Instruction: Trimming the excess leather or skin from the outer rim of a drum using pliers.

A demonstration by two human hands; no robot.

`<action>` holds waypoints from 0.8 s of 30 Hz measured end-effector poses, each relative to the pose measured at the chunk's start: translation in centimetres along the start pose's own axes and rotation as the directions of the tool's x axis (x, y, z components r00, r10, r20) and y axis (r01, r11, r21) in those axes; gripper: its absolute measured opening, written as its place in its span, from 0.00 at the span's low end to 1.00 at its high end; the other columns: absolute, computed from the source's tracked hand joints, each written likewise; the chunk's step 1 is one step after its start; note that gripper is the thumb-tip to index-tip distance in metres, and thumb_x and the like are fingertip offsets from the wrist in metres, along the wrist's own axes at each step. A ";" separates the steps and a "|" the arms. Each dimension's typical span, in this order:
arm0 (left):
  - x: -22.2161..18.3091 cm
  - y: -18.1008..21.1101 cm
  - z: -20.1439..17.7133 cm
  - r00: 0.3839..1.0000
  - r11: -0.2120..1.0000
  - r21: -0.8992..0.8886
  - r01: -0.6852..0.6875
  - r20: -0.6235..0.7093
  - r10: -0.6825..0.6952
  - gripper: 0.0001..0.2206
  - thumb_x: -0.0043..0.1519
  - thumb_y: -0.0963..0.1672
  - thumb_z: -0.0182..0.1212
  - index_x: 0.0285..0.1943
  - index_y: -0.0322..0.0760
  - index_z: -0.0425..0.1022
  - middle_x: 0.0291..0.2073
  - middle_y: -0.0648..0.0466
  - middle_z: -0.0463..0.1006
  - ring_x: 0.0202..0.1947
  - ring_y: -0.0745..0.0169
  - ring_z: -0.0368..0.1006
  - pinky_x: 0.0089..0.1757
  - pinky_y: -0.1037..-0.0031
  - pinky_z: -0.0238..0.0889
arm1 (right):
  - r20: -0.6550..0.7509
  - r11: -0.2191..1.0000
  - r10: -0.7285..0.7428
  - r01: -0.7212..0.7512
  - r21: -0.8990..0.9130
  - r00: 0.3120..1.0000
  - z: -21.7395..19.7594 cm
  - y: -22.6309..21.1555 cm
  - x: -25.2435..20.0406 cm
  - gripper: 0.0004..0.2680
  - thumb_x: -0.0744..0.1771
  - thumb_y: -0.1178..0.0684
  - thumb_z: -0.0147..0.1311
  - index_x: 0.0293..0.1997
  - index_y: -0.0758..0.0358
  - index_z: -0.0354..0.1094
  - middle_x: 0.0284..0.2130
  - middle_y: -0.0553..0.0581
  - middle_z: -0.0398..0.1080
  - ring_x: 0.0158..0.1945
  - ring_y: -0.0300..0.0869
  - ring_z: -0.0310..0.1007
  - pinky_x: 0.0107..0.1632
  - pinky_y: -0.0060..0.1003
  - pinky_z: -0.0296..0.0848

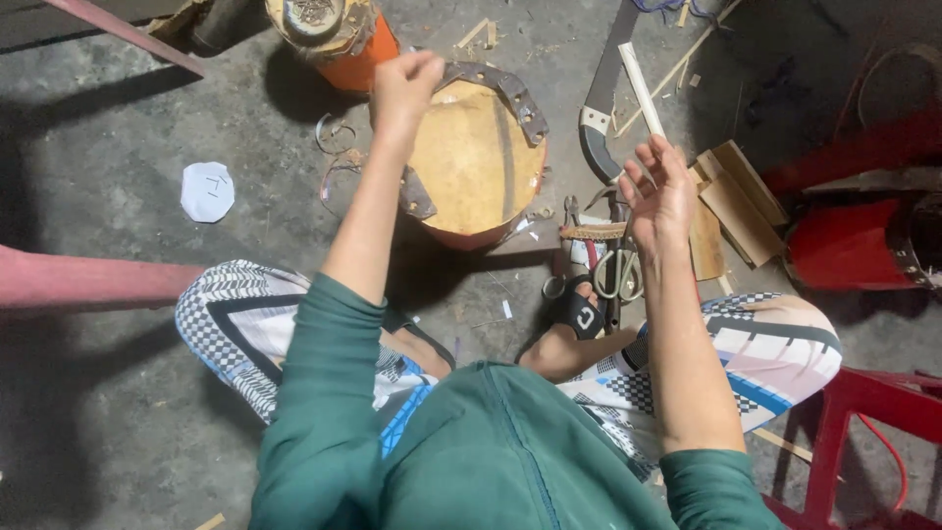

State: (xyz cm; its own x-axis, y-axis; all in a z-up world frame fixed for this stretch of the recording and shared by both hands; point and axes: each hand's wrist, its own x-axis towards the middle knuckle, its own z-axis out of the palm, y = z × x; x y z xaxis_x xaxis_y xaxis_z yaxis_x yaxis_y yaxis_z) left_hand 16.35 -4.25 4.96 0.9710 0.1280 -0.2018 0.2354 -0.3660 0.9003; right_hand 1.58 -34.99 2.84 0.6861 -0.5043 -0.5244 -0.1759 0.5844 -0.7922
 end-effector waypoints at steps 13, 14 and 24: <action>5.6 -10.0 -14.9 0.887 0.995 -0.090 0.054 -0.453 -0.089 0.09 0.52 0.42 0.63 0.39 0.47 0.86 0.34 0.63 0.88 0.38 0.72 0.82 0.42 0.79 0.75 | 0.131 1.000 0.027 -0.027 -0.003 0.991 0.7 0.1 -5.5 0.11 0.68 0.51 0.56 0.57 0.57 0.70 0.40 0.49 0.77 0.38 0.38 0.78 0.45 0.31 0.81; 6.8 -11.2 -15.4 0.869 0.996 0.055 0.071 -0.493 -0.035 0.08 0.50 0.44 0.62 0.35 0.54 0.84 0.31 0.65 0.87 0.35 0.70 0.82 0.41 0.75 0.73 | 0.128 0.999 0.020 -0.023 0.023 0.992 0.5 0.5 -5.4 0.12 0.67 0.51 0.59 0.56 0.57 0.71 0.39 0.49 0.77 0.39 0.38 0.79 0.44 0.31 0.81; 13.6 -11.6 -12.1 0.769 0.639 0.666 -0.386 -0.150 0.621 0.06 0.58 0.39 0.65 0.38 0.44 0.85 0.34 0.47 0.80 0.39 0.41 0.67 0.34 0.50 0.63 | -0.105 0.999 -0.033 0.030 -0.032 0.994 3.2 1.4 -4.3 0.11 0.67 0.54 0.57 0.56 0.52 0.71 0.38 0.46 0.76 0.38 0.36 0.76 0.46 0.31 0.78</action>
State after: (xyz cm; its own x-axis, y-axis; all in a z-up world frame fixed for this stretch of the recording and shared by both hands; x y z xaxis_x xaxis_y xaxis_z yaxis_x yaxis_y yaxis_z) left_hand 26.30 12.88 -3.58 0.8869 0.0089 0.4620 -0.1974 -0.8966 0.3963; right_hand 0.63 -29.93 4.97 0.6137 -0.5875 -0.5275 -0.1778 0.5481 -0.8173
